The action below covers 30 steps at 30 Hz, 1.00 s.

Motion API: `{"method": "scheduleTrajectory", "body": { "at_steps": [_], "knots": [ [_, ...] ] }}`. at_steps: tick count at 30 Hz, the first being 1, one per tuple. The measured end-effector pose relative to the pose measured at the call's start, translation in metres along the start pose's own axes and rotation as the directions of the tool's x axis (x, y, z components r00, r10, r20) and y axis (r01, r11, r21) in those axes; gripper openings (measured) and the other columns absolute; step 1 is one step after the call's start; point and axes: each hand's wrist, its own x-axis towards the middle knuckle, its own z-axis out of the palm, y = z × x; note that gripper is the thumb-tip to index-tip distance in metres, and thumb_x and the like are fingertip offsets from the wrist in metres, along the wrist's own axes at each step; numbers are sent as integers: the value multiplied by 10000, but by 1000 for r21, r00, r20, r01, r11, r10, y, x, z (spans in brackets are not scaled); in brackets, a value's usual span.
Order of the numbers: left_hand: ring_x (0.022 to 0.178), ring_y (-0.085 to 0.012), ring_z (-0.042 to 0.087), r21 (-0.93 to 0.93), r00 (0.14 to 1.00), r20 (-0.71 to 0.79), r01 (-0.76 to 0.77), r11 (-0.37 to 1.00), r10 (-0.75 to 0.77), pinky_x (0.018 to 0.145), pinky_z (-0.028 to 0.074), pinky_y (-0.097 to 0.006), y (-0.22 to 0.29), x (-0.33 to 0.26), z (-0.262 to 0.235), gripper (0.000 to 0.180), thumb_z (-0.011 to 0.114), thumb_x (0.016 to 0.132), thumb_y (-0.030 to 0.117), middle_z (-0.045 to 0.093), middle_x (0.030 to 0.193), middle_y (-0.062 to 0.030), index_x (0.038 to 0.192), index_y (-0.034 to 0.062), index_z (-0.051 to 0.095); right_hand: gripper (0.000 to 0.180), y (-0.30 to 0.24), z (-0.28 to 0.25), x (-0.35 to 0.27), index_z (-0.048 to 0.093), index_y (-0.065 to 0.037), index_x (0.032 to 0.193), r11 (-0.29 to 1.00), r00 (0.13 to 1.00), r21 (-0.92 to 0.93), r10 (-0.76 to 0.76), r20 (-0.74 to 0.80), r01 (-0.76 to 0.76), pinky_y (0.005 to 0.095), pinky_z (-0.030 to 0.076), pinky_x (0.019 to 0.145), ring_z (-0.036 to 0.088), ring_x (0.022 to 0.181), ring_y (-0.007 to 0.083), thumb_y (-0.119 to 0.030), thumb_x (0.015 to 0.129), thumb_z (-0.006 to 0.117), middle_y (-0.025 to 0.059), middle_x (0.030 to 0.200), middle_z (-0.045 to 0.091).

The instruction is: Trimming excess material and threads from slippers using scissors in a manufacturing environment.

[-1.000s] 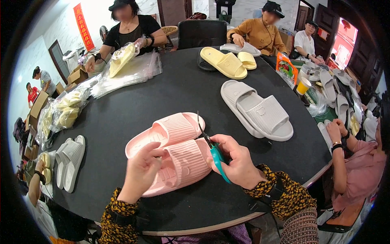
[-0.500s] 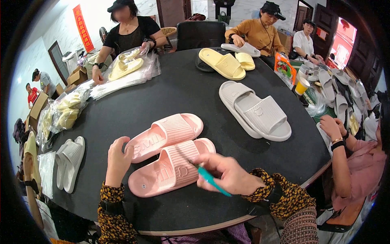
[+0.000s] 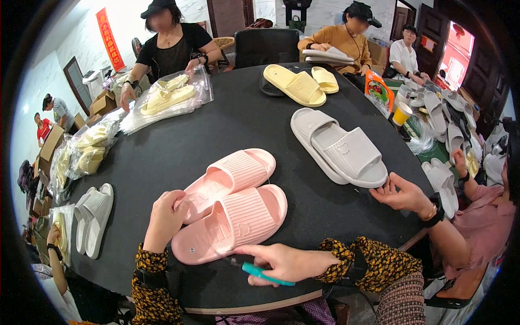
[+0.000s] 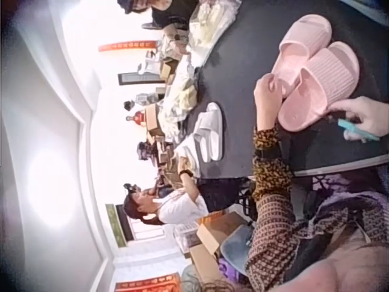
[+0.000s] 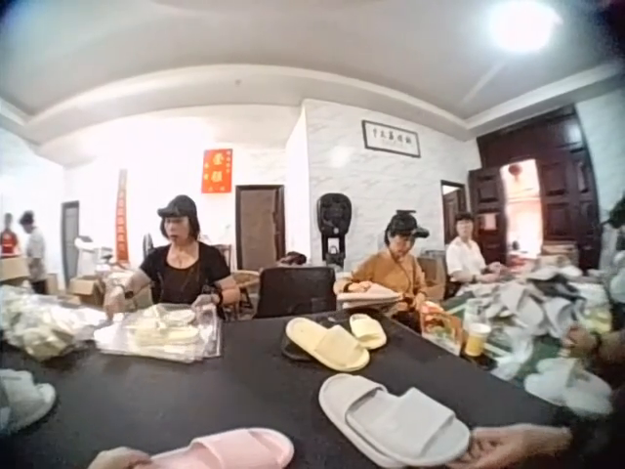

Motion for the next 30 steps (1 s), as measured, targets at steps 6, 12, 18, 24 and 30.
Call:
{"method": "scheduleTrajectory", "body": {
  "at_steps": [6,12,18,24,30],
  "knots": [
    [845,-286,629,62,998,0,-61,996,62,760,495,-346,4,-1,-2,265,614,848,149,636,958,-181,1031,-43,634,476,4,3,2,474,19,1255,990,975,-104,-117,-187,99,286,481,667,592,757,129,-172,868,675,100,815,604],
    [787,-143,593,29,994,83,-70,997,68,723,490,-260,17,-4,2,243,616,854,97,634,948,-100,1055,-41,626,459,-4,-25,-6,471,38,1254,948,826,-303,-249,-506,100,231,496,696,572,784,73,-134,876,667,44,894,610],
    [864,-182,639,-245,901,390,-98,965,190,742,520,-283,46,-16,10,329,639,864,127,658,1038,-141,1154,-23,599,399,-12,-61,-18,495,27,1218,918,573,-361,-385,-723,162,178,446,559,514,648,22,-116,881,654,-1,841,569],
    [862,-80,586,-249,884,433,-68,966,174,795,497,-244,52,-17,6,325,588,891,79,631,982,-50,1205,-5,563,435,-16,-46,-17,483,8,1272,912,614,-289,-409,-675,290,174,473,643,543,715,15,-75,876,641,-16,864,562],
    [829,-74,579,-337,949,303,24,941,84,763,495,-234,33,-5,22,379,550,915,44,595,1127,-82,1281,-17,475,467,-8,-25,-12,487,32,1268,901,753,-249,-434,-495,355,213,479,729,560,802,52,-87,860,681,22,921,584]
  ]
}}
